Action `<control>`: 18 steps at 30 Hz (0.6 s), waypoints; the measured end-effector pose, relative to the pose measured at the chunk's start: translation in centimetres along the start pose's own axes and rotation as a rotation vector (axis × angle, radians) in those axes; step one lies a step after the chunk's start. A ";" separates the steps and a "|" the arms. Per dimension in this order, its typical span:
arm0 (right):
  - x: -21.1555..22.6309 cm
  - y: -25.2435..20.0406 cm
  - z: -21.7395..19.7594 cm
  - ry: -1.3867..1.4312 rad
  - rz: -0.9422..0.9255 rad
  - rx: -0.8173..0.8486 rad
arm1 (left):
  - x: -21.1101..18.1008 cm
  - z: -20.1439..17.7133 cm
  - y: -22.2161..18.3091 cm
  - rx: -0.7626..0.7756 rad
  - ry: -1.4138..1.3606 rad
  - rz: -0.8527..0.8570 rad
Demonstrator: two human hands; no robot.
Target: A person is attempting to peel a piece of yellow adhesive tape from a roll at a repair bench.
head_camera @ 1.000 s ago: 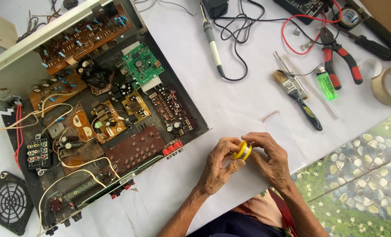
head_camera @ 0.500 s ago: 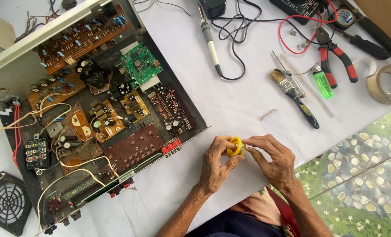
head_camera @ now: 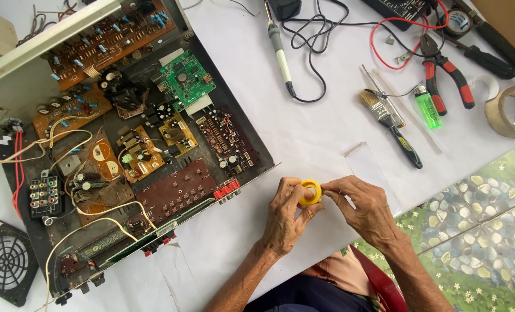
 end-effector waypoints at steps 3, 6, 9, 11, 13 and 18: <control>-0.7 -0.3 0.7 -0.016 -0.005 0.011 | -0.5 -0.2 0.2 0.009 0.015 0.014; -1.4 -0.8 1.1 -0.099 -0.046 -0.003 | -0.5 -0.3 0.3 0.004 -0.003 -0.001; -1.1 -0.6 1.6 -0.165 -0.075 -0.018 | -0.4 -0.5 0.4 -0.022 0.001 -0.013; -1.8 -0.8 1.9 -0.196 -0.078 -0.005 | -0.5 -0.3 0.2 -0.002 0.013 -0.013; -1.7 -0.7 1.6 -0.232 -0.084 0.004 | -0.5 -0.2 0.1 0.016 0.024 -0.006; -1.6 0.2 0.5 0.288 0.300 0.027 | 0.2 -0.4 0.2 0.034 -0.181 -0.085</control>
Point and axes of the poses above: each hand's wrist, its own y-axis towards the middle knuckle, its own z-axis out of the palm, x = y × z, the point moved 2 cm from there along y, towards the middle knuckle, and after that the axes turned 2 degrees about -y, right-handed, at the moved point
